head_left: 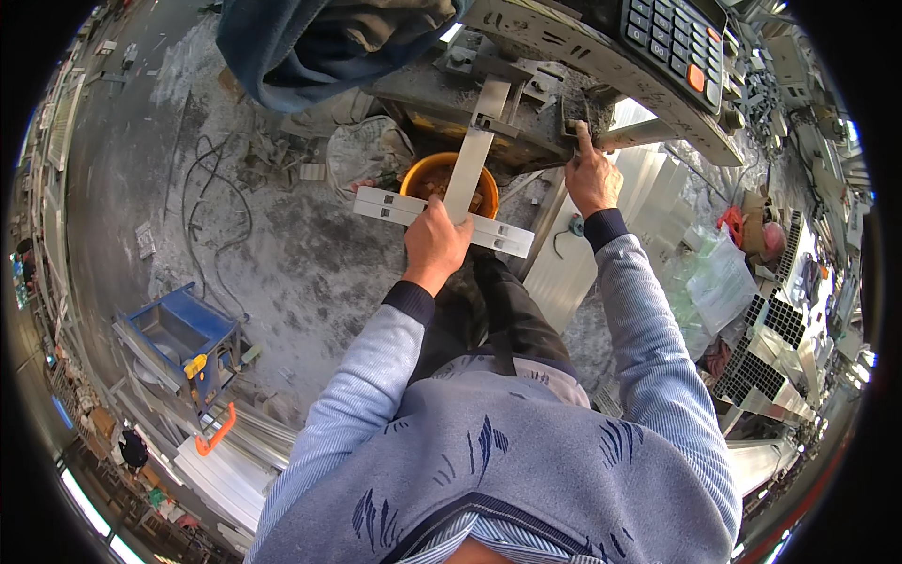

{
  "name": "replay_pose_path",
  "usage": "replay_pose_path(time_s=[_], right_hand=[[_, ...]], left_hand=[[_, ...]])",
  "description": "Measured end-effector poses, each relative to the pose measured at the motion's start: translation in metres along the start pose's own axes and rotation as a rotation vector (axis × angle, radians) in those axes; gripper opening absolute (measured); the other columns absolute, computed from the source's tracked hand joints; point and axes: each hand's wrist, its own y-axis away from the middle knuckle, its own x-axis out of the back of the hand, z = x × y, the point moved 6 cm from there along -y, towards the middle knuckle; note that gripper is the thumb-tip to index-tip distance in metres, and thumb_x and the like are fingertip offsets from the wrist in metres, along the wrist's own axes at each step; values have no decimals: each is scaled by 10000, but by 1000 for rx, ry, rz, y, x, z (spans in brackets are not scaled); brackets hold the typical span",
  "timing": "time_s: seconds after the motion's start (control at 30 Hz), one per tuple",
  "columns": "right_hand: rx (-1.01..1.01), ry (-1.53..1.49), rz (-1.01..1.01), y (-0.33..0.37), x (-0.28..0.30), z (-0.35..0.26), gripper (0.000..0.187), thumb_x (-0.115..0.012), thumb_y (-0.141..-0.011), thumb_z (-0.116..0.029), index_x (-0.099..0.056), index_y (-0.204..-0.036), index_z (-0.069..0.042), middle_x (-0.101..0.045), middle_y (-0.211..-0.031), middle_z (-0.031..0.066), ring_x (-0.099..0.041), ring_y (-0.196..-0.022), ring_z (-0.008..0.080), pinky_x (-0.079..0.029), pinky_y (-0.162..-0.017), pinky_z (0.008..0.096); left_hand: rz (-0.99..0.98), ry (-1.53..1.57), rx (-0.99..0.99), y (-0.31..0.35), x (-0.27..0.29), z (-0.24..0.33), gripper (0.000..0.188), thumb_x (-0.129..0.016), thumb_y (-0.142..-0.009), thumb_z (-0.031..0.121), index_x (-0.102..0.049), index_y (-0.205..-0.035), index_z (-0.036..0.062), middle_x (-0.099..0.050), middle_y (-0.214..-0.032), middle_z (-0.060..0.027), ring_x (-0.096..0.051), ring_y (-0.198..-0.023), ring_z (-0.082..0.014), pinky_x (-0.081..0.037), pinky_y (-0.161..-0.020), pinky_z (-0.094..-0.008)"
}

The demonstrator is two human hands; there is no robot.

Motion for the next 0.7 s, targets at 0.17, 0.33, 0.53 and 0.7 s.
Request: replay_pose_path(time_s=[0.17, 0.33, 0.53, 0.7], right_hand=[[23, 34, 46, 4, 6, -4, 768, -680, -857, -196, -413, -1577, -208, -734, -1025, 167, -730, -877, 372, -572, -751, 493], [-103, -529, -110, 29, -22, -35, 728, -764, -827, -240, -490, -1487, -96, -767, -1072, 164, -748, -957, 341, -591, -829, 430], [-429, -1628, -542, 50, -73, -133, 448, -722, -912, -112, -618, -1343, -51, -563, -1317, 186, -671, -1078, 300, -589, -886, 375], [-522, -1911, -448, 38, -68, -164, 447, -779, -865, -189, -589, -1213, 15, -652, -981, 119, -683, -897, 257, -567, -790, 379]], left_hand=[[18, 12, 1, 0, -1, -1, 403, -743, -864, 323, -601, -1043, -10, -740, -933, -264, -724, -891, -449, -581, -792, -526], [2, 24, -33, -1, -3, -4, 466, -756, -876, 335, -603, -1117, -33, -732, -931, -281, -712, -907, -475, -571, -789, -535], [35, -39, -40, -8, -4, -10, 425, -735, -897, 340, -648, -1171, 29, -733, -1009, -262, -689, -972, -481, -550, -812, -532], [-79, 21, -25, -11, 1, -6, 503, -770, -875, 370, -644, -1205, 12, -748, -1061, -221, -708, -1015, -433, -552, -847, -485]])
